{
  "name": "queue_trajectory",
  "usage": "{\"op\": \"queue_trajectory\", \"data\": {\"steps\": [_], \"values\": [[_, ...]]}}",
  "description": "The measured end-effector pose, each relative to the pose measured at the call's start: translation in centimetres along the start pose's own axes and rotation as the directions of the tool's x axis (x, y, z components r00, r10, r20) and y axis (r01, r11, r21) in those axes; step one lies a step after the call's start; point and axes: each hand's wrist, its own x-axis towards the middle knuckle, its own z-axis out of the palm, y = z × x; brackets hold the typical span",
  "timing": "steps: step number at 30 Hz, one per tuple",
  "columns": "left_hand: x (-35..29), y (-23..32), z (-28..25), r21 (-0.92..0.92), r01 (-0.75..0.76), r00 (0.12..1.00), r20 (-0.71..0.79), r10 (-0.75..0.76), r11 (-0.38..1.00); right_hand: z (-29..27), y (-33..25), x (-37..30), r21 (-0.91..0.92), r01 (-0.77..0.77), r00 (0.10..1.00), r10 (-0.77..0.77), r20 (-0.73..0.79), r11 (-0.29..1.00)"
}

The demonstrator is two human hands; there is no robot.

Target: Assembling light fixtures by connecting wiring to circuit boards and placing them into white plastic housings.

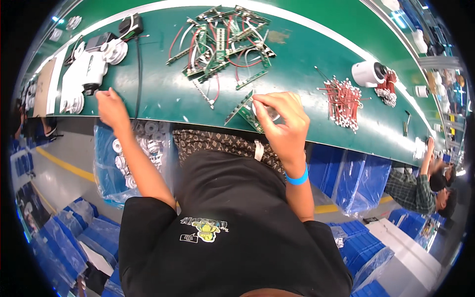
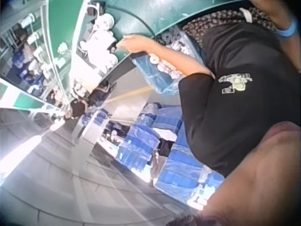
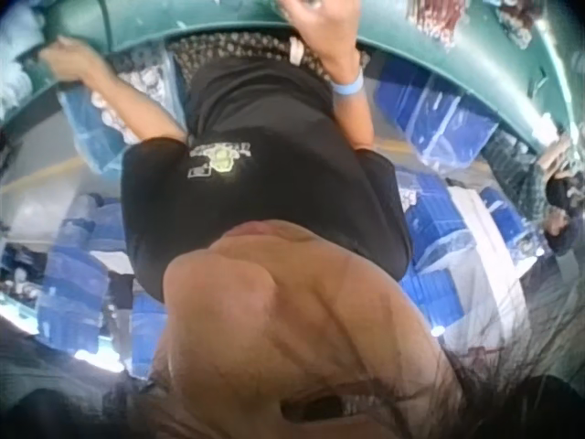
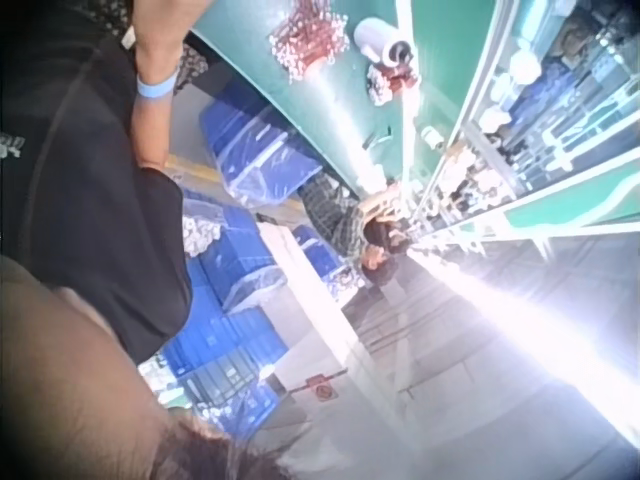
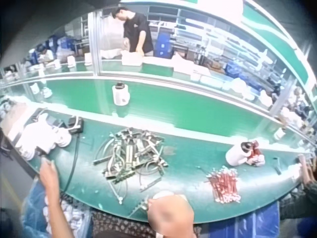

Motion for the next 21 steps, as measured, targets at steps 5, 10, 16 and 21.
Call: {"op": "queue_trajectory", "data": {"steps": [5, 10, 16, 21], "values": [[-1.7, 2.1, -3.1, 0.118, -0.294, 0.954, 0.1, 0.284, 0.948, 0.2, 0.4, -0.1, 0.005, 0.021, 1.0, -0.021, 0.01, 1.0], [-4.6, 6.2, -7.2, -0.112, -0.379, 0.835, 0.385, 0.392, 0.919, 0.3, 0.2, 0.0, -0.034, 0.017, 1.0, -0.018, -0.014, 0.999], [-11.9, 15.0, -10.3, -0.895, 0.436, 0.64, 0.381, 0.668, 0.092, -0.1, 0.5, 0.3, -0.014, 0.01, 1.0, -0.01, 0.006, 1.0], [-16.3, 15.6, -9.2, -0.682, 0.722, 0.41, 0.56, 0.719, 0.119, -0.1, 1.5, 0.5, 0.06, 0.005, 1.0, -0.005, -0.012, 0.998]]}}
